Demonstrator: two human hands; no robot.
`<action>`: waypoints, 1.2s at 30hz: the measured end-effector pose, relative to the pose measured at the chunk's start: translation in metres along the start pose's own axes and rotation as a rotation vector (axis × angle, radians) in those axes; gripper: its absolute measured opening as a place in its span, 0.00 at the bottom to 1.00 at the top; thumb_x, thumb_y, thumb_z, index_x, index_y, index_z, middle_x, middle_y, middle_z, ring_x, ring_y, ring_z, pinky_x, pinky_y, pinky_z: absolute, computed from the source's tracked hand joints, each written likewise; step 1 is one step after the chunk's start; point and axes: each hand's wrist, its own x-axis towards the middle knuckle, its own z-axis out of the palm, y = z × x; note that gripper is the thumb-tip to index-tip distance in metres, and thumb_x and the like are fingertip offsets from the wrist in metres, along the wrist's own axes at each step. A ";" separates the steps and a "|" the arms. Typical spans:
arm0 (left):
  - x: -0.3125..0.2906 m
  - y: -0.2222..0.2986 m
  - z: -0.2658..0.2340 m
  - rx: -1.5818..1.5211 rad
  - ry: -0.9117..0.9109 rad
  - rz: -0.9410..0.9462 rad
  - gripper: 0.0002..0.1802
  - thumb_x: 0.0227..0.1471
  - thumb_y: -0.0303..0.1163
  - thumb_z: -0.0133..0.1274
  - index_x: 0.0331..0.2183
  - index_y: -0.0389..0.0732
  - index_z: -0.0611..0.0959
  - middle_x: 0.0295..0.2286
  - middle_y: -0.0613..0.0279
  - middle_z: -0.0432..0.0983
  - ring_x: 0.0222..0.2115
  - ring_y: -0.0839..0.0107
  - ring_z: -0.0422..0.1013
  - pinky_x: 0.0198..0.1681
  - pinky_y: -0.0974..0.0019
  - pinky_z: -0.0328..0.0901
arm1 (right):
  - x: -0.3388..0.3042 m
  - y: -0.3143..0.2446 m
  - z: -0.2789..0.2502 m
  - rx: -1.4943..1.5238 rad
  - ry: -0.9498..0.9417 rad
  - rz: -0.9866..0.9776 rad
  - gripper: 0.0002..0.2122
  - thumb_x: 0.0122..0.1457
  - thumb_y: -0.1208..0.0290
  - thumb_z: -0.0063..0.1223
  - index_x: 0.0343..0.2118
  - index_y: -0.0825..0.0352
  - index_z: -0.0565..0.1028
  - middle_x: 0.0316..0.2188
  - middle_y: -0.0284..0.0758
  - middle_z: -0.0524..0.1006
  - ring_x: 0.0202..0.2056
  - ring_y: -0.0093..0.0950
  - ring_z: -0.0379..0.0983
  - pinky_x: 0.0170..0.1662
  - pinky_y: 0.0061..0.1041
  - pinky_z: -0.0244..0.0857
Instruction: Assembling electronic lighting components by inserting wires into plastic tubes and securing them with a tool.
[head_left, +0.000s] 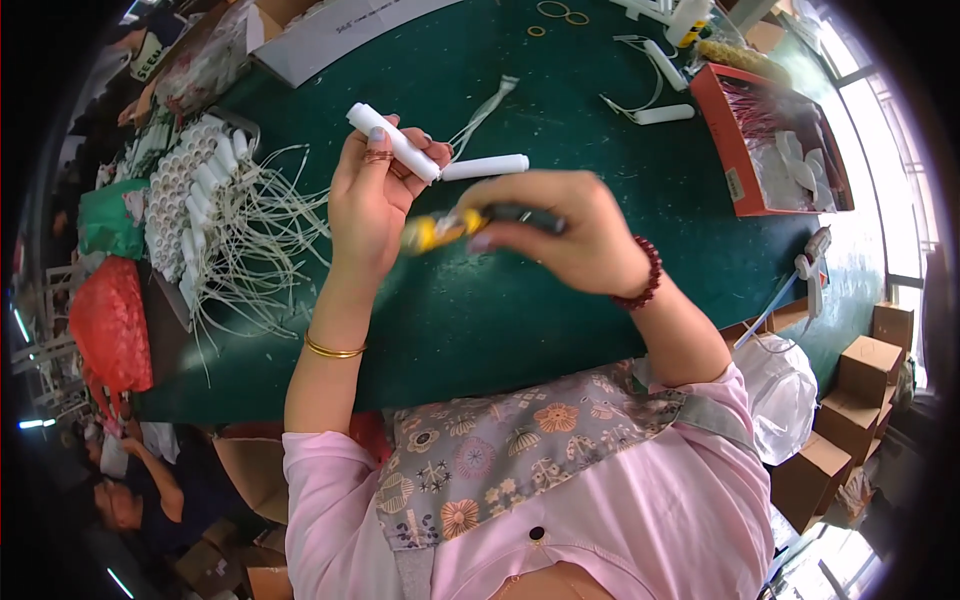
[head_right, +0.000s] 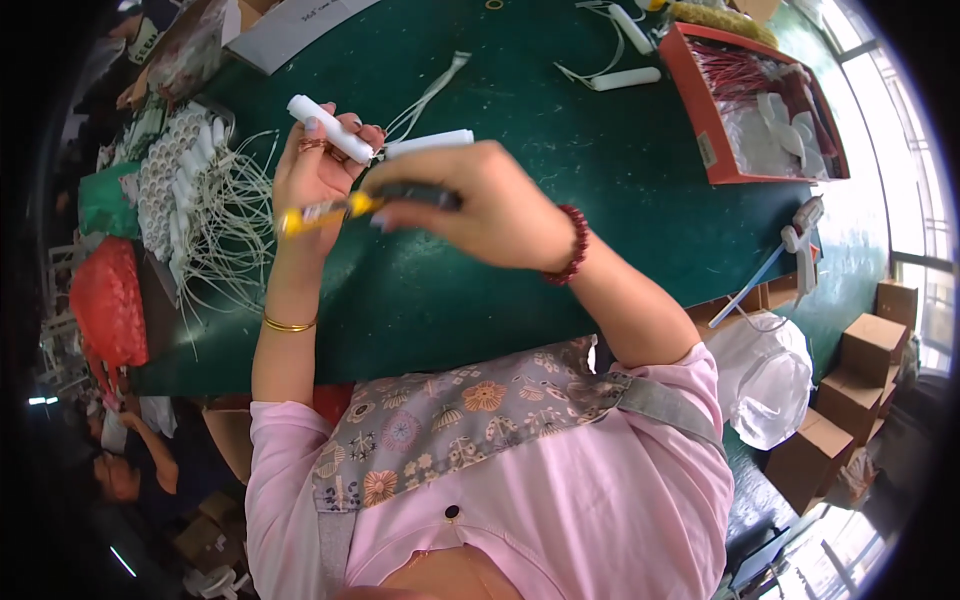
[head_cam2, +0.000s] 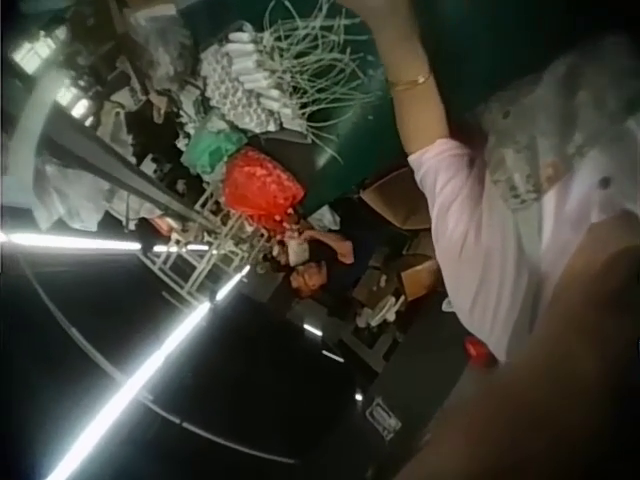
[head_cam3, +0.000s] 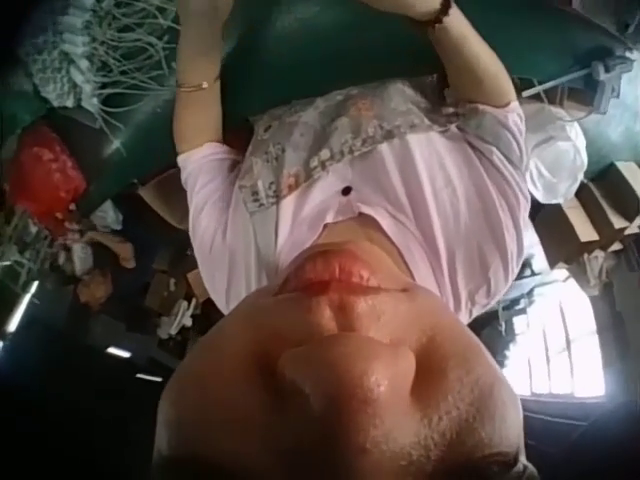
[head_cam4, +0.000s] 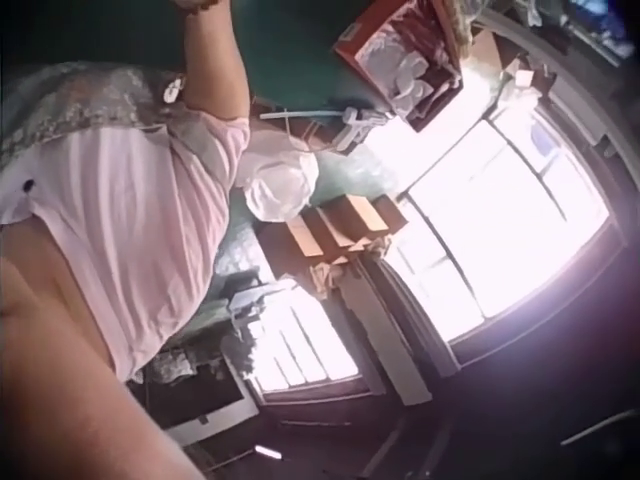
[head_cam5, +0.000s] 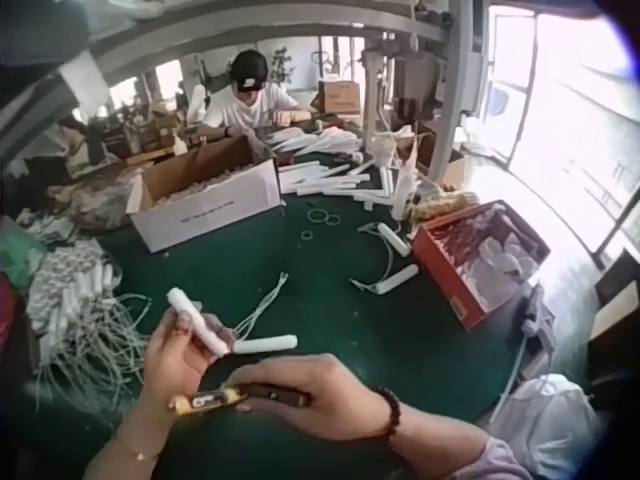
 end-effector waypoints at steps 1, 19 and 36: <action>-0.003 -0.001 -0.004 0.086 0.017 0.039 0.13 0.70 0.35 0.43 0.49 0.35 0.69 0.41 0.49 0.76 0.43 0.58 0.76 0.53 0.54 0.72 | 0.001 0.004 -0.001 -0.015 0.074 0.070 0.11 0.59 0.79 0.62 0.45 0.71 0.79 0.36 0.37 0.83 0.36 0.24 0.81 0.43 0.23 0.73; -0.036 0.016 -0.041 0.682 -0.101 0.530 0.19 0.67 0.31 0.49 0.55 0.35 0.69 0.43 0.53 0.75 0.41 0.68 0.73 0.47 0.67 0.68 | 0.011 0.045 -0.003 -0.479 0.260 0.066 0.10 0.60 0.79 0.60 0.44 0.69 0.81 0.34 0.36 0.82 0.33 0.23 0.78 0.38 0.20 0.70; -0.040 -0.007 -0.016 1.292 -0.185 0.458 0.15 0.53 0.26 0.56 0.45 0.37 0.77 0.32 0.53 0.76 0.32 0.53 0.72 0.35 0.56 0.66 | 0.012 0.033 0.025 -0.847 0.139 -0.272 0.19 0.52 0.86 0.53 0.47 0.66 0.81 0.46 0.38 0.82 0.47 0.36 0.80 0.53 0.34 0.72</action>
